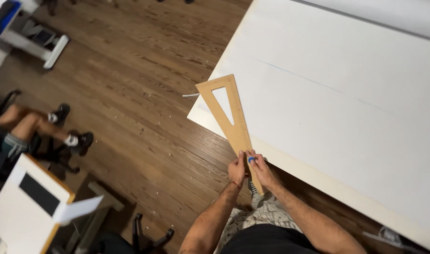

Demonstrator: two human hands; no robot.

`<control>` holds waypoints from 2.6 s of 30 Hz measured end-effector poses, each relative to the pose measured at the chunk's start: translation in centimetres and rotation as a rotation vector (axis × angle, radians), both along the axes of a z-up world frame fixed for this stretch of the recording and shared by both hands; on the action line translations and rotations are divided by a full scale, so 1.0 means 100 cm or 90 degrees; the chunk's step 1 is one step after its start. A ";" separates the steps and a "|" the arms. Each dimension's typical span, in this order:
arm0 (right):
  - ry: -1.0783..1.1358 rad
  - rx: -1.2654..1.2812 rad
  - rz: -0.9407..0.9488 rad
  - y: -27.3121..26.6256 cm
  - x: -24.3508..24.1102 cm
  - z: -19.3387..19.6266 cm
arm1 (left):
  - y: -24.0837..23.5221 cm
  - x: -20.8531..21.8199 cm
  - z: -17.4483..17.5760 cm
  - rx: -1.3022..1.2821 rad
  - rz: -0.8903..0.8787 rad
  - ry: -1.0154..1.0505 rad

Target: Marking patterns on a large sheet using a triangle ruler and chalk

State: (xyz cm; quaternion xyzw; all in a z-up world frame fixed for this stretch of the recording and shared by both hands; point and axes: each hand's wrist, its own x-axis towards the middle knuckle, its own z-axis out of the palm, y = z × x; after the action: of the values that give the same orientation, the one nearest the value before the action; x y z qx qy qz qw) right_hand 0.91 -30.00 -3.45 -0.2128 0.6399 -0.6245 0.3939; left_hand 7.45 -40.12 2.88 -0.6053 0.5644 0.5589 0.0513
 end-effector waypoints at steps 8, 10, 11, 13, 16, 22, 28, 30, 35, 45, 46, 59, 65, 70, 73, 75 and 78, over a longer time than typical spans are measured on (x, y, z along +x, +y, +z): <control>0.071 0.118 -0.105 -0.090 -0.025 0.112 | -0.144 0.079 -0.024 -0.215 -0.033 -0.073; 0.165 0.161 -0.203 -0.101 -0.048 0.097 | -0.189 0.087 -0.008 -0.215 -0.095 -0.072; 0.288 0.188 -0.271 -0.102 -0.063 0.055 | -0.209 0.088 -0.003 -0.223 -0.111 -0.018; 0.398 0.231 -0.338 -0.110 -0.067 0.031 | -0.232 0.101 0.008 -0.221 -0.136 0.023; 0.336 0.176 -0.391 -0.134 -0.071 0.059 | -0.250 0.090 0.008 -0.176 -0.147 0.040; 0.467 0.153 -0.335 -0.135 -0.054 0.058 | -0.249 0.069 0.029 -0.100 -0.137 0.060; 0.642 0.214 -0.305 -0.143 -0.055 0.071 | -0.270 0.062 0.011 -0.096 -0.267 0.121; 0.657 0.228 -0.290 -0.143 -0.055 0.072 | -0.279 0.049 0.017 -0.113 -0.338 0.115; 0.725 0.272 -0.316 -0.148 -0.058 0.070 | -0.330 0.000 0.051 -0.410 -0.589 -0.066; 0.780 0.286 -0.321 -0.149 -0.059 0.075 | -0.342 -0.194 0.064 -0.690 -0.665 0.440; 0.774 0.292 -0.319 -0.146 -0.057 0.069 | -0.344 -0.206 0.045 -0.682 -0.670 0.438; 0.691 0.298 -0.293 -0.139 -0.062 0.058 | -0.329 -0.231 -0.002 -0.773 -0.679 0.274; 0.673 0.300 -0.282 -0.140 -0.057 0.061 | -0.329 -0.227 -0.007 -0.768 -0.691 0.255; 0.677 0.298 -0.282 -0.138 -0.060 0.058 | -0.328 -0.231 -0.005 -0.763 -0.690 0.259; 0.657 0.312 -0.280 -0.137 -0.059 0.060 | -0.326 -0.232 -0.006 -0.749 -0.681 0.257; 0.687 0.317 -0.281 -0.136 -0.059 0.055 | -0.327 -0.234 -0.008 -0.753 -0.665 0.250; 0.705 0.311 -0.295 -0.136 -0.055 0.052 | -0.324 -0.235 -0.003 -0.726 -0.657 0.248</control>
State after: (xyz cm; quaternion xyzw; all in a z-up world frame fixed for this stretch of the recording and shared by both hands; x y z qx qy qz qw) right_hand -4.61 -43.65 1.79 -0.2640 0.9013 -0.3280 -0.1021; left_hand -16.03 -72.56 2.57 -0.0920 0.9718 0.1851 -0.1137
